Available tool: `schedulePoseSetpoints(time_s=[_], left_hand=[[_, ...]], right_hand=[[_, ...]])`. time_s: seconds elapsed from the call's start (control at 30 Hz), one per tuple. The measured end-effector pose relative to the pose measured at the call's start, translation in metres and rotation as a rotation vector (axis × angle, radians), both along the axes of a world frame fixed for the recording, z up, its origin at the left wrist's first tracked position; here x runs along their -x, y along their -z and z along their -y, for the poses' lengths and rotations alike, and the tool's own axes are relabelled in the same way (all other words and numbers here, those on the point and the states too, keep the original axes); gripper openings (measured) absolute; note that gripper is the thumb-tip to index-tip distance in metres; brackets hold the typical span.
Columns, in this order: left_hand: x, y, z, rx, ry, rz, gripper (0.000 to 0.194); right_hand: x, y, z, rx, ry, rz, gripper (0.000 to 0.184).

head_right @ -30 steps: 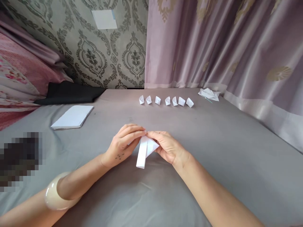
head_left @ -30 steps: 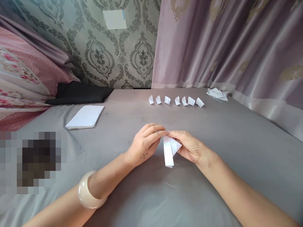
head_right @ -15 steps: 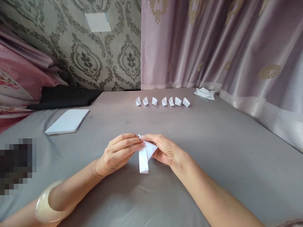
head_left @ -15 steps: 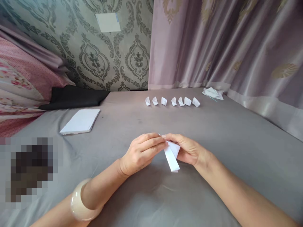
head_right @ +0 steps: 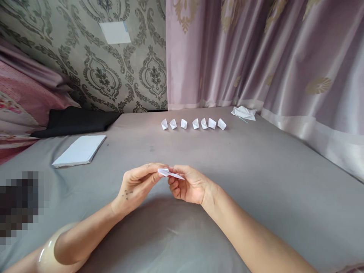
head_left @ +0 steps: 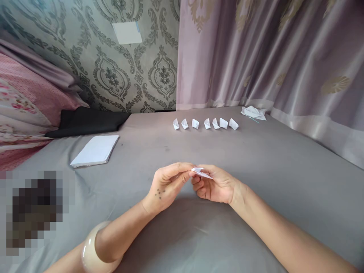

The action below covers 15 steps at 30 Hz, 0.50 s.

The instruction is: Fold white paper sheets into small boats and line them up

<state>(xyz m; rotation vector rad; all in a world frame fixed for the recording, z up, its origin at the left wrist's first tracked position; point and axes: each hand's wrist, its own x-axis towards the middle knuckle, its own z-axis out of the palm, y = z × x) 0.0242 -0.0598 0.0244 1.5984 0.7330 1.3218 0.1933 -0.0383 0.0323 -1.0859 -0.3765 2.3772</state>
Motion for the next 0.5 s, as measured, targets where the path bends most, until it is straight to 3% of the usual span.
schedulePoseSetpoints(time_s=[0.1, 0.17, 0.23, 0.3, 0.37, 0.43, 0.5], left_hand=[[-0.003, -0.001, -0.002, 0.227, 0.001, 0.17, 0.01], [-0.003, -0.001, -0.005, 0.33, -0.016, 0.251, 0.011], [-0.002, -0.001, -0.008, 0.399, -0.033, 0.313, 0.013], [-0.002, -0.001, -0.011, 0.454, -0.051, 0.357, 0.013], [-0.003, -0.001, -0.011, 0.496, -0.07, 0.367, 0.014], [-0.004, -0.002, -0.01, 0.53, -0.082, 0.347, 0.017], [-0.007, -0.003, -0.009, 0.556, -0.09, 0.323, 0.019]], right_hand=[[-0.001, 0.002, -0.001, -0.084, -0.05, 0.08, 0.023], [-0.003, 0.001, 0.0, -0.251, -0.053, 0.279, 0.028], [-0.004, -0.003, 0.002, -0.558, 0.093, 0.579, 0.03], [-0.003, -0.01, 0.007, -0.933, 0.347, 0.854, 0.028], [0.0, -0.017, 0.013, -1.269, 0.516, 0.986, 0.019], [0.004, -0.02, 0.019, -1.561, 0.577, 1.019, 0.009], [0.008, -0.019, 0.023, -1.728, 0.569, 1.023, 0.004]])
